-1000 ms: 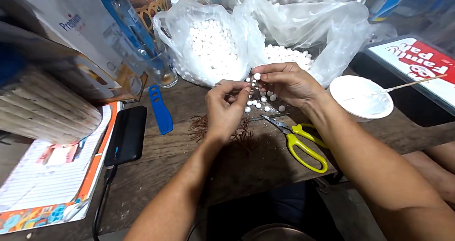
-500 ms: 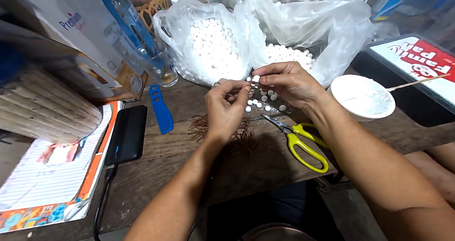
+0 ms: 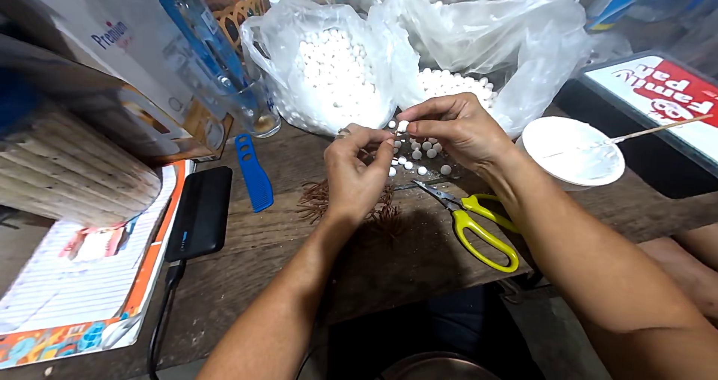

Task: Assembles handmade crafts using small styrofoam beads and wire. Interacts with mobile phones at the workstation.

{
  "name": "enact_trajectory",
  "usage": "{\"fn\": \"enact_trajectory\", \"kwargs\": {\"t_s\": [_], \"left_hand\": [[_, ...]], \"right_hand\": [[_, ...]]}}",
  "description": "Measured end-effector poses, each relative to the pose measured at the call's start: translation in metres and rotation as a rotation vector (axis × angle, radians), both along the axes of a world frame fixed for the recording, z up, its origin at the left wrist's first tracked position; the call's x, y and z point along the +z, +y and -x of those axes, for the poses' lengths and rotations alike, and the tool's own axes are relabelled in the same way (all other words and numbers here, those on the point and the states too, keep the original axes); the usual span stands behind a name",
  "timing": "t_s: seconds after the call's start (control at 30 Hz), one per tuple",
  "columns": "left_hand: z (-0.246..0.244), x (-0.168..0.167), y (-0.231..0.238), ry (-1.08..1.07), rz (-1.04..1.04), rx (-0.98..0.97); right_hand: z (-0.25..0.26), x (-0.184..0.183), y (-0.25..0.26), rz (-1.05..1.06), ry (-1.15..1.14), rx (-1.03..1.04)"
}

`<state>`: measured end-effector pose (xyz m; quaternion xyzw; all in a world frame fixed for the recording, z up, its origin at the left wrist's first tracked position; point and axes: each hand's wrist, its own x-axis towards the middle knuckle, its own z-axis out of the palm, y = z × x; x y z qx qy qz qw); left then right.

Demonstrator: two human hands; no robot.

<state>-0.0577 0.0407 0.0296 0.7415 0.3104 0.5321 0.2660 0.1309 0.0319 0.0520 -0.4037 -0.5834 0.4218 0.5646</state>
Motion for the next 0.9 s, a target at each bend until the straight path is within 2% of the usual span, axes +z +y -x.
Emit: {"fn": "enact_trajectory", "kwargs": {"t_s": [0.23, 0.43, 0.9], "left_hand": [[0.0037, 0.0014, -0.0017, 0.098, -0.012, 0.004], [0.0004, -0.0005, 0.0001, 0.062, -0.007, 0.011], [0.0013, 0.0010, -0.0043, 0.072, 0.036, -0.001]], "right_hand": [[-0.0011, 0.0005, -0.0015, -0.089, -0.115, -0.014], [0.0002, 0.0008, -0.0039, -0.100, -0.155, -0.036], [-0.0011, -0.0010, -0.0020, -0.038, -0.067, 0.009]]}}
